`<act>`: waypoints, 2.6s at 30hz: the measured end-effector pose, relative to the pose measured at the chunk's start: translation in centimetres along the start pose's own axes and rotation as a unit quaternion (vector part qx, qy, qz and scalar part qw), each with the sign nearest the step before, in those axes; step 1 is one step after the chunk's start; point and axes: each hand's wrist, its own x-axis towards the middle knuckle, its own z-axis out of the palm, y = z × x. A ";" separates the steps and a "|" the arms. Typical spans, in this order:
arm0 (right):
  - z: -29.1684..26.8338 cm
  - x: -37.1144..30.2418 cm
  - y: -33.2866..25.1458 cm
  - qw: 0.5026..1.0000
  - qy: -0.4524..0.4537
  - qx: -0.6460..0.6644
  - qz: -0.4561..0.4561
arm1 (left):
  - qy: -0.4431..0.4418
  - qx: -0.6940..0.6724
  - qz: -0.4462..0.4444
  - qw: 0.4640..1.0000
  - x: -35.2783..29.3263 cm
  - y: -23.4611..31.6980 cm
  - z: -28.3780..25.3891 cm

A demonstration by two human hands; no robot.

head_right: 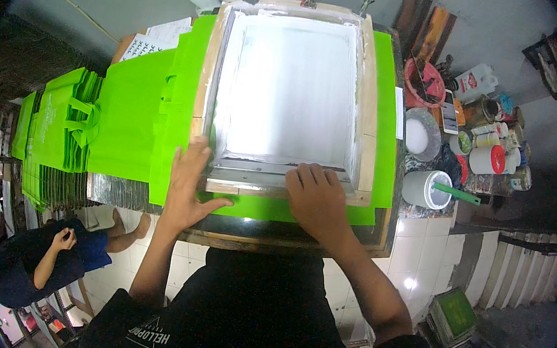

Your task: The person performs screen printing on green tote bags by placing a bag on a flat surface, lowering a screen frame over it, and using a squeegee to spread white ink across the screen. They then lift the screen and move the printed bag to a stack.

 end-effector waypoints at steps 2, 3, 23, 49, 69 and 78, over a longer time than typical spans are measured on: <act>-0.4 0.3 0.3 0.999 -0.008 0.040 0.008 | 0.005 0.052 -0.020 0.998 -1.5 -2.3 0.9; -0.6 0.4 0.4 0.998 -0.013 0.060 0.013 | 0.043 0.049 0.017 0.998 -1.7 -2.8 0.9; -21.3 20.4 7.4 0.979 0.201 0.001 0.034 | 0.000 0.005 -0.215 0.977 11.7 -12.1 -6.3; -27.5 29.3 12.8 0.984 0.160 0.007 0.078 | 0.093 0.021 -0.022 0.995 21.4 -8.2 2.9; -25.7 33.9 16.6 0.976 0.217 -0.021 -0.020 | -0.144 0.071 0.112 0.981 39.9 1.7 19.9; -26.0 33.6 16.4 0.978 0.209 -0.003 0.010 | -0.175 0.111 -0.068 0.976 34.0 8.9 22.7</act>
